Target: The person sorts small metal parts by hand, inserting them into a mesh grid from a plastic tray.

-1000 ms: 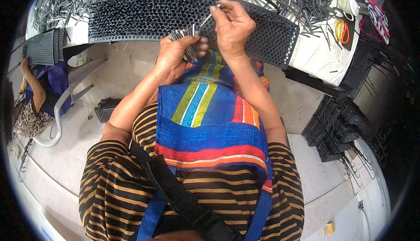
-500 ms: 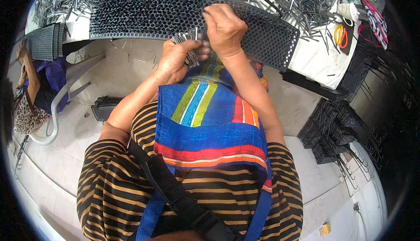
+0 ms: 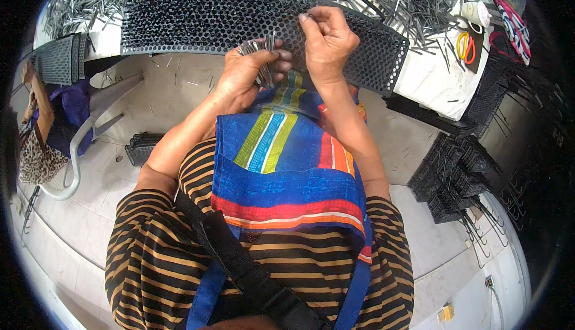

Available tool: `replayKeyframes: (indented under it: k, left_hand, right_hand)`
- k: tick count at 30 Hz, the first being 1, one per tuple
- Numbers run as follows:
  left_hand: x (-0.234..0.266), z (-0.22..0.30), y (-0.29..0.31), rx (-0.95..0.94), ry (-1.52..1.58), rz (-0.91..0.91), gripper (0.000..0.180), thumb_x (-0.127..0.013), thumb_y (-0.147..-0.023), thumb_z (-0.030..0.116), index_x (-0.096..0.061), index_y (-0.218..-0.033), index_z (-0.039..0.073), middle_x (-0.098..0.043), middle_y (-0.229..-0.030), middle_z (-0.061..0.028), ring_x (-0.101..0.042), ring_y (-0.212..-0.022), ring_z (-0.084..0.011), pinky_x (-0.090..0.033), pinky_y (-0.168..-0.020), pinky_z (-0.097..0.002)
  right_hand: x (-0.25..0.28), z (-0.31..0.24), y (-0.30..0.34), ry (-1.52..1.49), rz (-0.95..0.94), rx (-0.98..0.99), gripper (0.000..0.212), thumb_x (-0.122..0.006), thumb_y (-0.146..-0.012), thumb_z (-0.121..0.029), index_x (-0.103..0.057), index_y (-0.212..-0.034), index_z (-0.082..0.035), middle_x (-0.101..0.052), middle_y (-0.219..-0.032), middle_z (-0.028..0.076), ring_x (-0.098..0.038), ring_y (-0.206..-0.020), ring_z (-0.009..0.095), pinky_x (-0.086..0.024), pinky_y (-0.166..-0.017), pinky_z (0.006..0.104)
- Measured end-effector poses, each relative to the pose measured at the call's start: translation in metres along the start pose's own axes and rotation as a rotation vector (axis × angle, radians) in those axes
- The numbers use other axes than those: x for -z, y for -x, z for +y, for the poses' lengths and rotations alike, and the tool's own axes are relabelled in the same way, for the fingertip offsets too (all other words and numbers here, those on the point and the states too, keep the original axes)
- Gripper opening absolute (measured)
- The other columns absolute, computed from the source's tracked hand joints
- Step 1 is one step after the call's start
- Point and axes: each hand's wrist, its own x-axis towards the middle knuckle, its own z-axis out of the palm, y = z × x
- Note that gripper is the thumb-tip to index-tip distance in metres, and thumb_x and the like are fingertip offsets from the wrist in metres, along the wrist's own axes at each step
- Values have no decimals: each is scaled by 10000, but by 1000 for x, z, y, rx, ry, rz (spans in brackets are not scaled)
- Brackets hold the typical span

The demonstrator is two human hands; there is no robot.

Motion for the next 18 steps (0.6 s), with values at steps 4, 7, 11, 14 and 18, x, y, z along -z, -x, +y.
replayKeyframes:
  k: [4, 7, 11, 14, 18]
  left_hand:
    - [-1, 0, -4, -44, -116, -81, 122, -559, -852, -22, -636, -946, -17, -694, -849, -130, -675, -682, -189, -515, -543, -271]
    - [-2, 0, -6, -49, -93, -85, 110, -541, -847, -41, -630, -907, -21, -683, -807, -126, -664, -653, -191, -489, -519, -276]
    - [-2, 0, -6, -37, -59, -85, 96, -551, -856, -27, -634, -904, -18, -671, -783, -115, -660, -645, -188, -493, -519, -276]
    - [-3, 0, -7, -23, -38, -63, 83, -562, -863, -13, -635, -901, -17, -669, -776, -109, -653, -635, -183, -494, -520, -273]
    - [-2, -1, -7, -32, -65, -53, 81, -570, -864, -4, -638, -907, -17, -674, -784, -113, -652, -629, -179, -494, -514, -271]
  right_hand:
    - [-3, 5, -6, 389, -1, 234, 72, -699, -762, 11, -656, -813, -17, -646, -711, 31, -598, -554, 106, -464, -498, 248]
    - [-5, 4, -5, 554, -103, 529, 109, -713, -736, 9, -698, -834, -35, -662, -819, 105, -663, -702, 226, -525, -616, 295]
    - [-3, -4, -4, 631, -152, 587, 123, -709, -744, 0, -705, -856, -51, -661, -841, 86, -666, -698, 225, -527, -612, 297]
    - [2, -4, -2, 664, -220, 585, 136, -696, -755, -5, -710, -878, -64, -657, -866, 77, -666, -705, 230, -528, -614, 298]
    - [7, -1, 7, 688, -307, 555, 157, -669, -791, -13, -713, -932, -68, -659, -854, 76, -663, -710, 204, -517, -590, 286]
